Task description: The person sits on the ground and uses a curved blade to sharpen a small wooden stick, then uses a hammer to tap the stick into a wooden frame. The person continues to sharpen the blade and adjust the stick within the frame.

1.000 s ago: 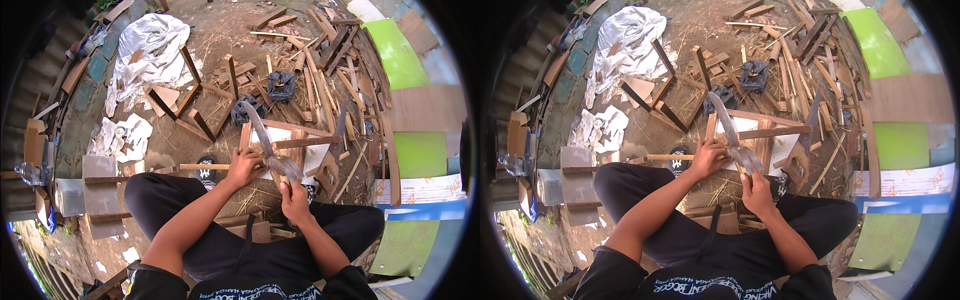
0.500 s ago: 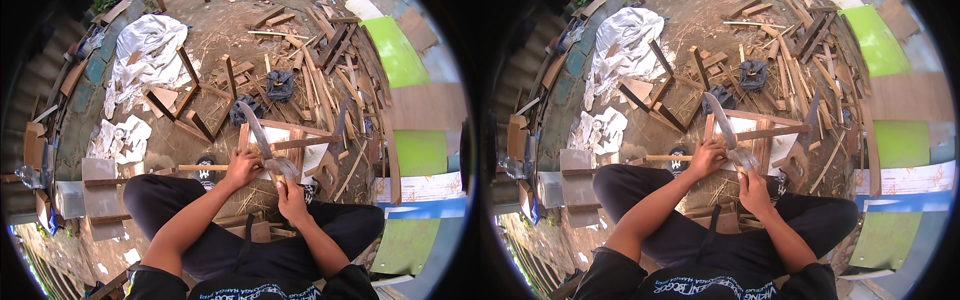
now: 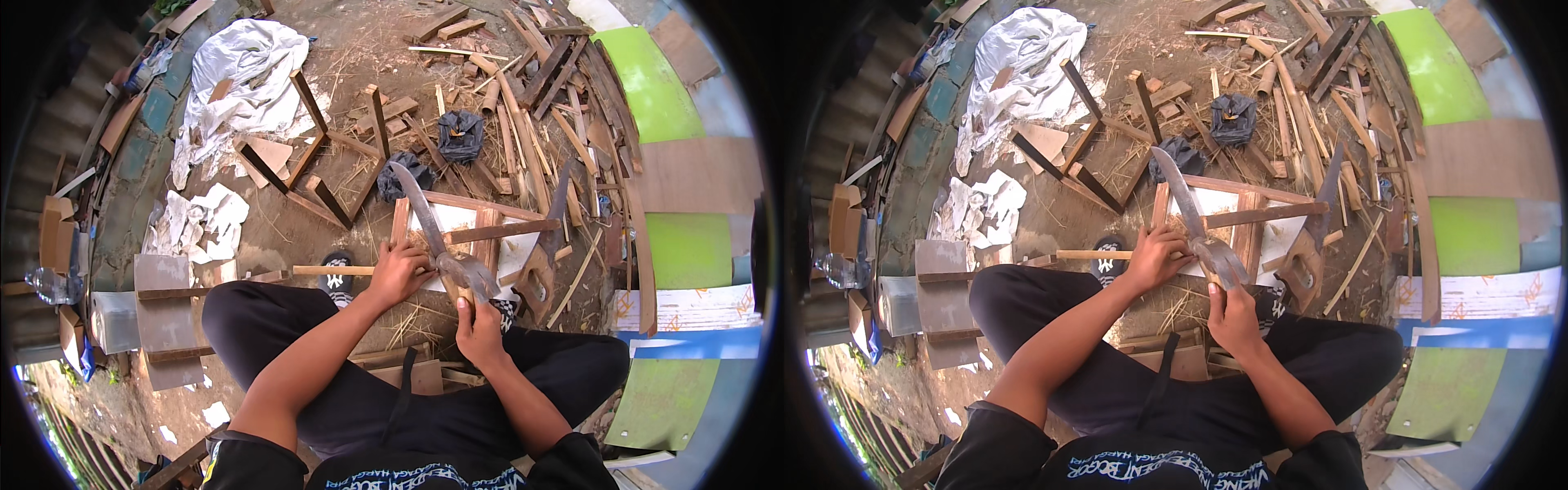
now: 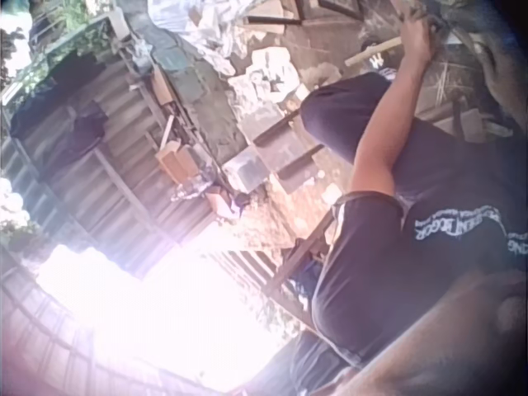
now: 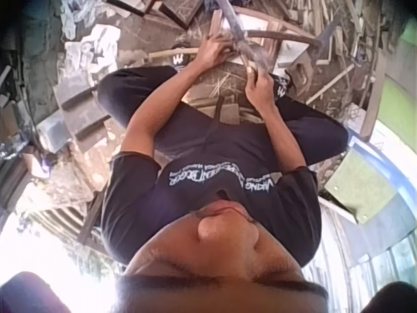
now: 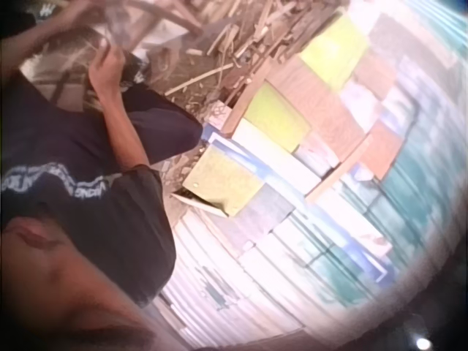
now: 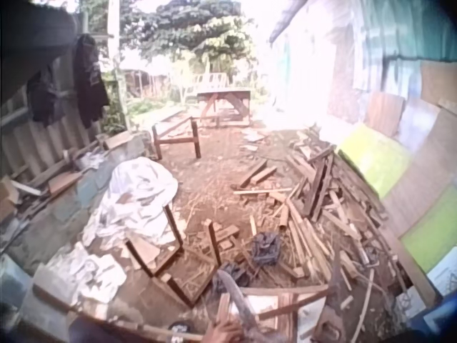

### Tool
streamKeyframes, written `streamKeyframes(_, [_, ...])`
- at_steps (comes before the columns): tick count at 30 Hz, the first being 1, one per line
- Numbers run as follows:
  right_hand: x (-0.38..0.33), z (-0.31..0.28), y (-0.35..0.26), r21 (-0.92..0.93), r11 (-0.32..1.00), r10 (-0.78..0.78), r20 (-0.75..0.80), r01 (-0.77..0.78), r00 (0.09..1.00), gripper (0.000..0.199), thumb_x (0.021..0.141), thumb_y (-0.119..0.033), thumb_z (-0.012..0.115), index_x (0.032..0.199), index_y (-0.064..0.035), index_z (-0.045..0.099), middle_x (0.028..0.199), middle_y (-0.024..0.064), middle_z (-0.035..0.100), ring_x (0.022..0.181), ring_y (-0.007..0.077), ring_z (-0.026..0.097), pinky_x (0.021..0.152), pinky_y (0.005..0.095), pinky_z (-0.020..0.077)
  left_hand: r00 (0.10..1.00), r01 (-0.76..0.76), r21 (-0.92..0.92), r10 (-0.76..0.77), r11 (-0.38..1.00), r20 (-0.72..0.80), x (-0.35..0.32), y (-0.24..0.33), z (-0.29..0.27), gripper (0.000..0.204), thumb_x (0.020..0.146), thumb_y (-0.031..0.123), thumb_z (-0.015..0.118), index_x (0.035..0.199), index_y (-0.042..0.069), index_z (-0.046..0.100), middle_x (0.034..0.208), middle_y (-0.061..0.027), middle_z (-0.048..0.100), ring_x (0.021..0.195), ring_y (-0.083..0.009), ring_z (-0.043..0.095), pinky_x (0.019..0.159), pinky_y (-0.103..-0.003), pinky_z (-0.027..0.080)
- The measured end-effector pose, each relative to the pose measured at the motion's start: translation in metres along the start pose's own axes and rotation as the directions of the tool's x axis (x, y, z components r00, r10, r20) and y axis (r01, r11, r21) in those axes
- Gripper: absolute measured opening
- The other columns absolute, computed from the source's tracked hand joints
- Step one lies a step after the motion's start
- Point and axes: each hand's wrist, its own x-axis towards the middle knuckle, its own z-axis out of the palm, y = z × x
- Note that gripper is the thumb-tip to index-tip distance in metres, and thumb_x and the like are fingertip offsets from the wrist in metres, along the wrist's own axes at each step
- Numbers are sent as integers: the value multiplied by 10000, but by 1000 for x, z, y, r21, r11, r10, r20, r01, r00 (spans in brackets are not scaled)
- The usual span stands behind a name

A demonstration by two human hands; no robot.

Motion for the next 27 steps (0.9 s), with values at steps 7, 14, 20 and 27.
streamKeyframes(7, [1, -5, -9, -31, 998, 49, 11, -49, 999, 413, 1042, -90, 590, 1414, 74, 515, 898, 326, 682, 836, 529, 675, 719, 533, 520, 1000, 1, -21, -1, 1000, 0, -2, 2, -2, 158, 842, 291, 835, 864, 152, 762, 987, 34, 736, 1057, -204, 627, 937, -501, 401])
streamKeyframes(14, [4, -2, -9, -24, 996, 86, 73, -85, 994, 445, 1037, -89, 601, 1428, 99, 505, 910, 317, 691, 843, 518, 689, 722, 524, 532, 1000, -17, -10, 17, 1000, -12, -3, -5, -1, 160, 845, 297, 834, 873, 159, 758, 993, 27, 737, 1050, -204, 629, 937, -501, 400])
streamKeyframes(20, [-1, 3, 4, -51, 998, 28, 56, -25, 998, 477, 1039, -111, 609, 1422, 144, 484, 872, 312, 676, 783, 484, 682, 699, 501, 532, 1000, -14, 1, 14, 1000, 4, -4, -4, 1, 156, 850, 292, 829, 884, 158, 756, 978, 23, 725, 1042, -215, 627, 926, -509, 402])
streamKeyframes(27, [2, -6, 3, 10, 995, 95, 85, -96, 992, 429, 1042, -93, 599, 1409, 104, 497, 859, 304, 668, 804, 491, 675, 716, 503, 527, 996, 37, 21, -39, 999, 84, 1, 6, -6, 182, 859, 299, 819, 959, 163, 749, 1009, 9, 712, 1072, -224, 621, 943, -523, 402])
